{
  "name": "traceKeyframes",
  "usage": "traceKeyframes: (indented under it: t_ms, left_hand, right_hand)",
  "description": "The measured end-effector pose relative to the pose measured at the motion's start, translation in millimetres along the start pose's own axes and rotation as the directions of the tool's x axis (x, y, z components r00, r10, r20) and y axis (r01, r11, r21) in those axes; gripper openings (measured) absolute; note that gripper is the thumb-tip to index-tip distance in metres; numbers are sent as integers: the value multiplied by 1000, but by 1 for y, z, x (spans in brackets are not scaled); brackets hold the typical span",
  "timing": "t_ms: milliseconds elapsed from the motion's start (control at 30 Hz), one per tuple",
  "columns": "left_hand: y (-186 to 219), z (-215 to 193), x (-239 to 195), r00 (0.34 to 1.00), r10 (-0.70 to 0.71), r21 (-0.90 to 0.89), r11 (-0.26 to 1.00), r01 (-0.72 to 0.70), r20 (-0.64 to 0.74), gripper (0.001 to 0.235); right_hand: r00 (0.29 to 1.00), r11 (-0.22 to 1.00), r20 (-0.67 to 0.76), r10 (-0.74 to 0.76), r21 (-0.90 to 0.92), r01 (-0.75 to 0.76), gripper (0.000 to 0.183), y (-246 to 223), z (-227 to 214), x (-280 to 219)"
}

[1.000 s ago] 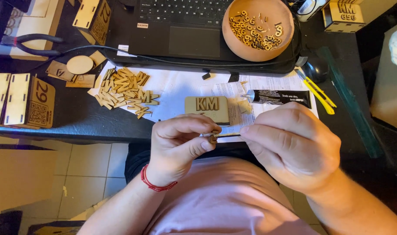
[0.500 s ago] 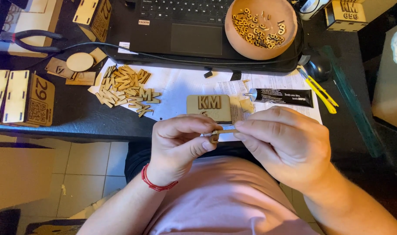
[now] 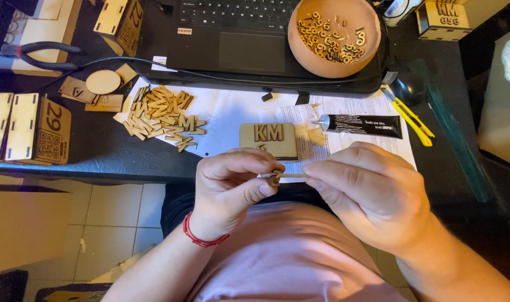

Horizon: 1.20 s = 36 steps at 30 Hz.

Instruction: The person applies glue to small wooden letters and numbers using a wooden stick, then places them onto a wooden base to form the sequence KM 656. The person handles the letters one at a time, pressing each into place after gluing.

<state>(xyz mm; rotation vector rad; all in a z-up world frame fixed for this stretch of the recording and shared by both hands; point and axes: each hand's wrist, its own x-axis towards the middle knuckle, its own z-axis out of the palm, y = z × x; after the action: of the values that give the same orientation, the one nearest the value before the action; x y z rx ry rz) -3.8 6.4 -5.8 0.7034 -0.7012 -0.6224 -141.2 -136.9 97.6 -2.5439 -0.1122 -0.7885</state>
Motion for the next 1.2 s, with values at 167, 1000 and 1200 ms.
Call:
traceKeyframes:
  t_ms: [167,1000,1200]
  left_hand:
    - [0,2,-1,1000,-8,-34,999,9,15,23]
    - [-4,1,-1,1000,-22,-56,998,21,-12,23]
    - [-4,3,-2,1000,-13,-35,999,13,3,22]
  right_hand:
    - [999,999,34,4,-39,-2,17,0,-3,-1]
    - [997,1000,-70,-16,8,17,11,-4,-5,-1]
    - [990,993,-86,-107,-50,103,13,-1,-4,-1]
